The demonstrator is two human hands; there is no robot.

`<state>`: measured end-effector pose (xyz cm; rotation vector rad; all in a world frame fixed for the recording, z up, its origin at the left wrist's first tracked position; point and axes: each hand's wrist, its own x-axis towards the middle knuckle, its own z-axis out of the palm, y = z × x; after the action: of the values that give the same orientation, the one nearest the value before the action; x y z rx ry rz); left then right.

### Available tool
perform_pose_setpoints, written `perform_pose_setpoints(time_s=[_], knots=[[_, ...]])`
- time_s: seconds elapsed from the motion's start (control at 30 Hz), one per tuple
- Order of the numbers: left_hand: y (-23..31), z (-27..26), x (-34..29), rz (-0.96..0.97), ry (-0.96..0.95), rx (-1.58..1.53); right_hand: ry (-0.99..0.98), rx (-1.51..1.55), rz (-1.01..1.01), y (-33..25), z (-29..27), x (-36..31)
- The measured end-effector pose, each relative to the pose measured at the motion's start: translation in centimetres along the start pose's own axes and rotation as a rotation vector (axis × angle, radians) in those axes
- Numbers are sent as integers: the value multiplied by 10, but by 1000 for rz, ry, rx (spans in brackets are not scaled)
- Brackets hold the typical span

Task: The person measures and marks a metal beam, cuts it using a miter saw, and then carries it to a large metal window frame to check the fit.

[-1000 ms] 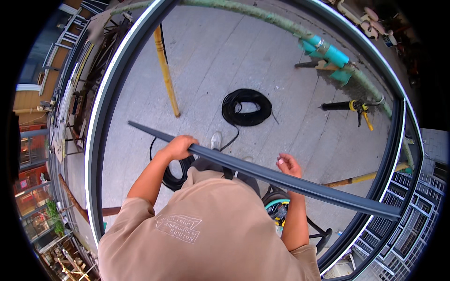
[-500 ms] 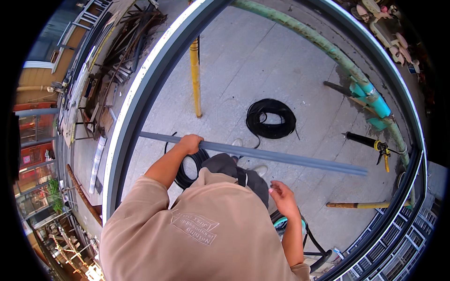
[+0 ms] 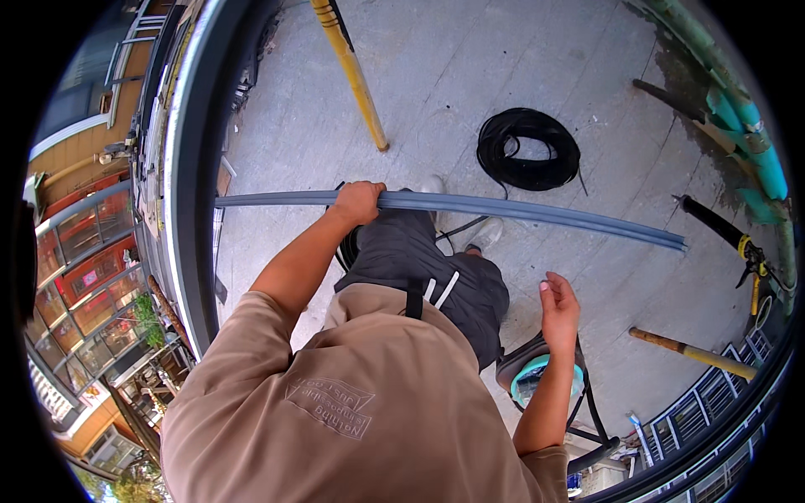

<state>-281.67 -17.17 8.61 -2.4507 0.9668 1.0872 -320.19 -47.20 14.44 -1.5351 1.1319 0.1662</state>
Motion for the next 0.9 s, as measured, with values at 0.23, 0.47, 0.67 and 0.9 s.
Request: perform_pose_setpoints(time_s=[0.23, 0.47, 0.67, 0.9], knots=[[-24, 36, 70, -58, -59, 78, 145, 89, 68, 61, 18, 47], [-119, 98, 172, -127, -140, 96, 339, 240, 71, 93, 113, 148], [-235, 161, 218, -35, 130, 98, 185, 301, 87, 68, 270, 216], [-350, 215, 228, -26, 66, 21, -108, 240, -53, 5, 405, 273]])
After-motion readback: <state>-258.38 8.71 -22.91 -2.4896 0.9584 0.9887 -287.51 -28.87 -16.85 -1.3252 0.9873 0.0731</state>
